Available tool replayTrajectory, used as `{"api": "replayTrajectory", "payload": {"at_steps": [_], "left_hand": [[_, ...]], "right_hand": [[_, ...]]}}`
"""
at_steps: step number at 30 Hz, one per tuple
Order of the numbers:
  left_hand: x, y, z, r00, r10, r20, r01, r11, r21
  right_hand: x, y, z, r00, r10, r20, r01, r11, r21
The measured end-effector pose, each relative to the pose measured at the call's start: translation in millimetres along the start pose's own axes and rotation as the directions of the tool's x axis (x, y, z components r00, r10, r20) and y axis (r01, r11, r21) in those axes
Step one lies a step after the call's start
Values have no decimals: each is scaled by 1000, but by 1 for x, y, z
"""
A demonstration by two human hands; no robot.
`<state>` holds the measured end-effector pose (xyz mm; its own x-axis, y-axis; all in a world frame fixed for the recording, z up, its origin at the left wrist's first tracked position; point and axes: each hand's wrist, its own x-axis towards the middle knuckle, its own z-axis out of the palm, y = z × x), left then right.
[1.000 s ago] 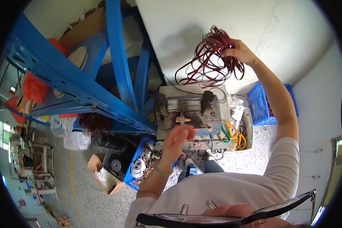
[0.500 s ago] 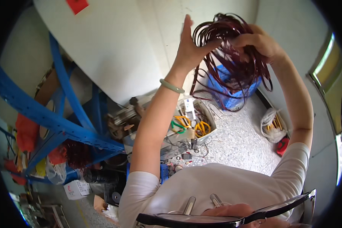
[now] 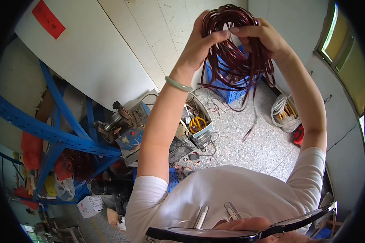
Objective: The person bundles strips of material by hand, takes a roll of tape from a shelf, and cuts pieces of tape using scissors.
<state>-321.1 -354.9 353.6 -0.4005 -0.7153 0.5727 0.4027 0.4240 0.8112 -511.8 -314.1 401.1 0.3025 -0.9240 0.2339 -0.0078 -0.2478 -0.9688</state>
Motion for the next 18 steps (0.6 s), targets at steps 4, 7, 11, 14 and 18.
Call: {"api": "replayTrajectory", "payload": {"at_steps": [4, 7, 11, 14, 18], "left_hand": [[-16, -5, -7, 982, 145, 125, -166, 969, 184], [-19, 1, -20, 975, 144, 170, -161, 983, 88], [-25, 16, -12, 987, 127, 101, -132, 990, 45], [-32, 23, -16, 955, 258, -147, -203, 928, 311], [-50, 18, -28, 967, 31, -251, 32, 970, 242]], "right_hand": [[2, -8, -5, 979, -17, 204, -11, 991, 135], [-1, -17, 9, 938, -33, 344, -15, 991, 136], [21, -13, 19, 948, -202, 244, 200, 979, 36], [28, -20, 37, 974, -158, 165, 154, 987, 38], [39, -3, 59, 990, -72, 123, 64, 996, 67]]}}
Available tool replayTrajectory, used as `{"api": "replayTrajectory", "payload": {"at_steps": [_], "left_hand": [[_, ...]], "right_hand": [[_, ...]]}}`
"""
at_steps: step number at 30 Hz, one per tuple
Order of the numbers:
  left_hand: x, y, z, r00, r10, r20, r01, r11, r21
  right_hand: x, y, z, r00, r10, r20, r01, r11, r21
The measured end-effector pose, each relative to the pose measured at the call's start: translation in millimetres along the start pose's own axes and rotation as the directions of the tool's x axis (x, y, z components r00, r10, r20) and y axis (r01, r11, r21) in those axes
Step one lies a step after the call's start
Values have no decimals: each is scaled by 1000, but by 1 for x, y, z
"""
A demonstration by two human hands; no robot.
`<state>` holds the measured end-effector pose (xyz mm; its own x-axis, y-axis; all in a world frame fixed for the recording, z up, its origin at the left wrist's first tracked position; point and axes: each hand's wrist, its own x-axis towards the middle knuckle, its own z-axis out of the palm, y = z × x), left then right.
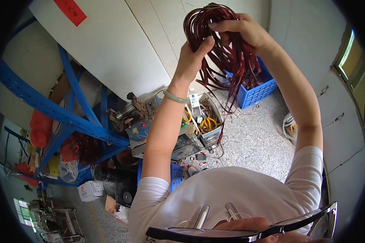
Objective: The person bundles strips of material by hand, takes a roll of tape from a shelf, and cuts pieces of tape using scissors.
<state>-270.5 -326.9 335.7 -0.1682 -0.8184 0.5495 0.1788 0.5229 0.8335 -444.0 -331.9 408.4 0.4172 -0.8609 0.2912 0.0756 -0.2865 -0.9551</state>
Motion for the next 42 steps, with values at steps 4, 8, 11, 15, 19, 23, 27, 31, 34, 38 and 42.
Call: {"api": "replayTrajectory", "payload": {"at_steps": [4, 8, 11, 15, 19, 23, 27, 31, 34, 38, 42], "left_hand": [[-6, -13, -1, 997, 79, 12, -77, 993, -88], [-10, -19, -13, 992, 124, 30, -121, 991, -64], [-14, -15, -15, 996, 89, 9, -87, 989, -120], [-25, -24, -34, 1000, 25, -9, -26, 987, -156], [-34, -14, -24, 998, 5, 69, 5, 989, -146], [-32, 8, -5, 987, -17, 160, 25, 999, -46], [-27, -1, -9, 990, -75, 121, 71, 997, 32], [-26, -9, -17, 971, -127, -204, 107, 988, -108], [-21, 2, -20, 935, -130, -331, 103, 990, -97], [-9, -10, -20, 890, -196, -412, 152, 979, -138], [-6, -14, -42, 841, -219, -494, 170, 975, -144]], "right_hand": [[5, 15, 22, 999, -51, -14, 51, 999, 9], [9, 26, 36, 991, -135, 16, 135, 991, -7], [12, 29, 44, 983, -181, 14, 181, 983, -20], [10, 21, 51, 988, -154, 22, 153, 937, -313], [13, 35, 56, 961, -264, -85, 220, 911, -348], [19, 50, 73, 956, -287, -66, 286, 958, -26], [26, 59, 54, 978, -195, 77, 206, 965, -162], [-8, 56, 27, 957, -272, -99, 167, 797, -581], [-73, 107, 25, 955, 18, -295, -81, 976, -204], [-104, 205, 82, 986, -121, 118, 124, 992, -21], [-124, 214, 101, 901, 307, 307, -408, 842, 354]]}}
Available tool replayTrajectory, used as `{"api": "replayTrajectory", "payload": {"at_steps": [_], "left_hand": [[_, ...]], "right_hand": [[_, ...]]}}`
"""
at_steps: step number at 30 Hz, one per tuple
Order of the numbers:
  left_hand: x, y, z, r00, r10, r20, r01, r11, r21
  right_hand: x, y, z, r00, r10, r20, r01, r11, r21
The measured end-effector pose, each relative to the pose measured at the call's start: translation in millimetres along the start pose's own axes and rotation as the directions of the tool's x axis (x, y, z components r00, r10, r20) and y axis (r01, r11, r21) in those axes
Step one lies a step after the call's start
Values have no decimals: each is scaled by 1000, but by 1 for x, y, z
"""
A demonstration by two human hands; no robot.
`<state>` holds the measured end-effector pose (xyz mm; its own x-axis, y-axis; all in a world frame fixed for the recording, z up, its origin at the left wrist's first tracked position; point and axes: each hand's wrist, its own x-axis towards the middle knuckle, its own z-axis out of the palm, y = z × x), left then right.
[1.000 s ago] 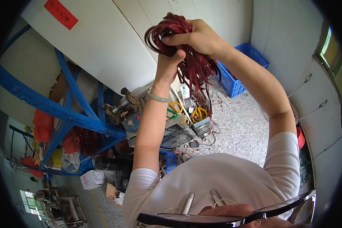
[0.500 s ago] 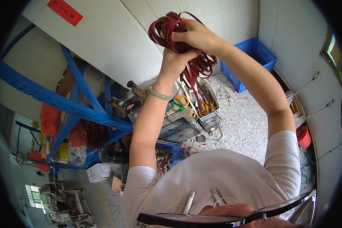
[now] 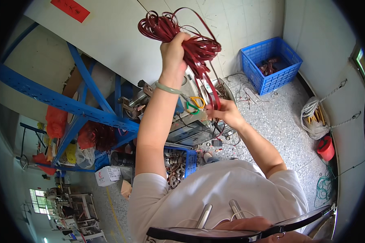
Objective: The person bundles strips of material by hand, takes a roll of tape from a shelf, and cuts pieces of tape using scissors.
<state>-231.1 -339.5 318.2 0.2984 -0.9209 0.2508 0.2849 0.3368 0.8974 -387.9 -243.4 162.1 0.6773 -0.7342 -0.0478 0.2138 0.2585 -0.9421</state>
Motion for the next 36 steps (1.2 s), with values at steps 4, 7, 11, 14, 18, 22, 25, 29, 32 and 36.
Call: {"api": "replayTrajectory", "payload": {"at_steps": [4, 7, 11, 14, 18, 22, 25, 29, 32, 36], "left_hand": [[6, -2, -30, 986, -129, 101, 118, 987, 110], [4, -15, -52, 936, -286, 204, 207, 919, 337], [-15, -29, -48, 775, -472, 421, 250, 840, 482], [-36, -35, -32, 654, -536, 534, 243, 817, 523], [-56, -57, -17, 519, -584, 625, 374, 812, 449], [-72, -68, -9, 495, -598, 631, 464, 795, 390], [-76, -85, -17, 478, -670, 568, 518, 737, 434], [-85, -89, -23, 449, -761, 469, 568, 648, 507], [-80, -92, -36, 484, -748, 454, 488, 662, 570], [-80, -90, -56, 519, -744, 422, 583, 669, 462]], "right_hand": [[-28, 29, -35, 821, -505, -265, 366, 823, -433], [-66, -4, -50, 870, -309, -384, 79, 857, -509], [-78, -66, -58, 828, -517, -217, 178, 609, -773], [-60, -108, -55, 815, -572, 93, 329, 325, -886], [-28, -124, -56, 820, -546, 173, 365, 265, -893], [-20, -125, -53, 887, -459, 55, 232, 340, -912], [-18, -123, -54, 930, -368, 10, 156, 368, -917], [-25, -136, -67, 993, 56, -105, -118, 596, -794], [-36, -134, -103, 996, 57, -69, -88, 469, -879], [-54, -132, -120, 971, 24, -239, -189, 690, -698]]}}
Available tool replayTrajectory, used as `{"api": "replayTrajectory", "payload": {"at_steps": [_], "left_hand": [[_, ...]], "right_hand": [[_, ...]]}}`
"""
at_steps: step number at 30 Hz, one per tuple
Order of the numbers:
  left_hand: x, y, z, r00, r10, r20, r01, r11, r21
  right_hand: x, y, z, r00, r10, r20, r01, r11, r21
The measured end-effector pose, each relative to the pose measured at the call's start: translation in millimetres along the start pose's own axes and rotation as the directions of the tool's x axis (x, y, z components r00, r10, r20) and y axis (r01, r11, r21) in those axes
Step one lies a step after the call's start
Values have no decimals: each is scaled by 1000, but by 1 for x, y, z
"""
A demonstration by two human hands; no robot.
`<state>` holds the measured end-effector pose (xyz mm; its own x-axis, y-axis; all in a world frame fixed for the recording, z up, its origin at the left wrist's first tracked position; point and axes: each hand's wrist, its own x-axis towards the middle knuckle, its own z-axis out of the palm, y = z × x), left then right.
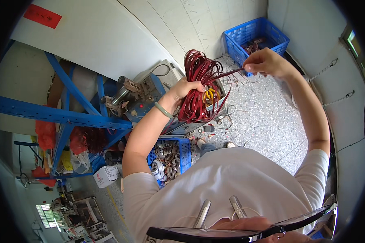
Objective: The person bundles strips of material by hand, takes a roll of tape from a shelf, and cuts pieces of tape using scissors.
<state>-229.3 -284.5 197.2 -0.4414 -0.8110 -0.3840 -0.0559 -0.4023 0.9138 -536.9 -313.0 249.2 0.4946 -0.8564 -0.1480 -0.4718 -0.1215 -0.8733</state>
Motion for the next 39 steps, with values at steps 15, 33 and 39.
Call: {"api": "replayTrajectory", "payload": {"at_steps": [15, 33, 39], "left_hand": [[4, -42, 48, 998, 43, 44, -13, 847, -532], [-46, -21, 24, 968, 150, 201, 11, 774, -633], [-52, -21, 1, 991, -135, 4, 122, 884, -450]], "right_hand": [[54, 10, 150, 901, 227, -369, 365, 60, 929], [15, 83, 182, 951, -292, 101, 25, 398, 917], [-14, 72, 170, 983, -180, 21, 111, 689, 716]]}}
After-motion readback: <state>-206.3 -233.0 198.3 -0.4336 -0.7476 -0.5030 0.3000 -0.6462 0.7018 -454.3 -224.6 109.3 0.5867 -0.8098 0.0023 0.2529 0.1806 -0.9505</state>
